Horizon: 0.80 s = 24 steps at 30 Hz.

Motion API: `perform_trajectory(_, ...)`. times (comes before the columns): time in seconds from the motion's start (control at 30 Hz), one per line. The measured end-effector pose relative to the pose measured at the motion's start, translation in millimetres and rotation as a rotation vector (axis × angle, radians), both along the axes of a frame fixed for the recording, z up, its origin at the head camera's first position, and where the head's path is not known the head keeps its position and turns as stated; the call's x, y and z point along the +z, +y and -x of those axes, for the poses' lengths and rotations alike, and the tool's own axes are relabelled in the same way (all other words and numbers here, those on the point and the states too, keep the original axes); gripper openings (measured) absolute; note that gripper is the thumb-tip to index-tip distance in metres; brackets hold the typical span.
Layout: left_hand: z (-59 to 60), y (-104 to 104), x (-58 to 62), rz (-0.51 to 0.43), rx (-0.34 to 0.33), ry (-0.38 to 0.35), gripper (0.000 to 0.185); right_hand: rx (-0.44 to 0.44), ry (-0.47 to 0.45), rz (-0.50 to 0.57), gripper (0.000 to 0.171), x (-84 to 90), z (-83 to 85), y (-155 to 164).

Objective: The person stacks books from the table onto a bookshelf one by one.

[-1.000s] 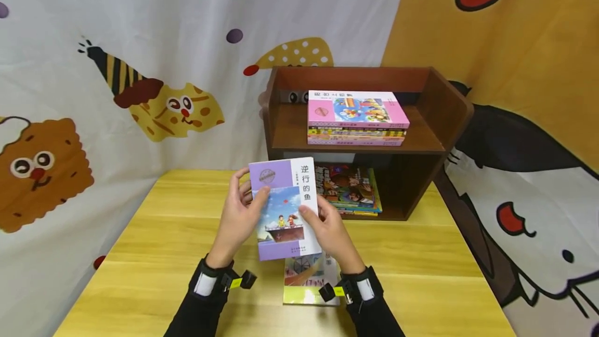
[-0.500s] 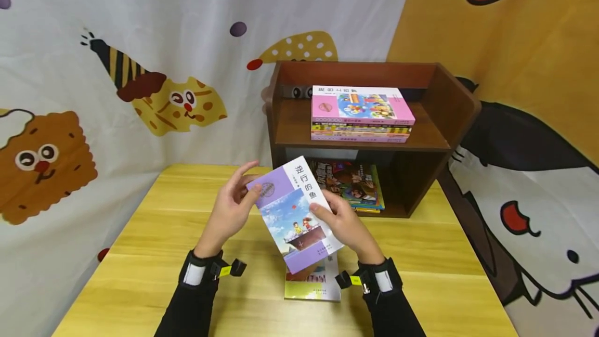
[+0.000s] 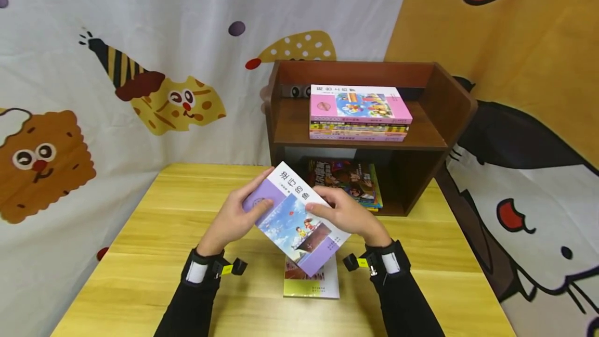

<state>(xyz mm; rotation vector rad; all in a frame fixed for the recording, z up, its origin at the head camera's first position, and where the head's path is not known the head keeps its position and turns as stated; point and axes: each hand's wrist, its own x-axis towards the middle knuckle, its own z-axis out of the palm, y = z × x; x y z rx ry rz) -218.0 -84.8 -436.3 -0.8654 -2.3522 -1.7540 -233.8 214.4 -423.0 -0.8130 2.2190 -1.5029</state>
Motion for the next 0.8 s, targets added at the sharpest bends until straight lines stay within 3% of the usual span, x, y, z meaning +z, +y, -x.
perform_trajectory(0.2, 0.3, 2.0, -1.8, -0.03, 0.064, 0.043, 0.062, -0.108, -0.008, 0.044, 0.036, -9.9, -2.2, 5.1)
perform_trajectory(0.37, 0.1, 1.2, -1.5, -0.051, 0.125, 0.063, 0.062, -0.187, 0.045, 0.133, 0.041, -17.7, -2.7, 11.1)
perform_trajectory(0.57, -3.3, -0.9, 2.5, -0.118, 0.178, 0.069, 0.062, -0.352, 0.129, 0.29, 0.044, -23.7, -7.7, 12.3)
perform_trajectory(0.7, -7.3, 0.0, 7.2, -0.173, 0.227, 0.089, 0.061, -0.46, 0.106, 0.435, 0.05, -30.9, -13.8, 5.6)
perform_trajectory(0.8, -9.2, 2.8, 10.2, -0.22, 0.272, 0.098, 0.061, -0.522, 0.096, 0.488, 0.056, -35.2, -19.4, -4.7)
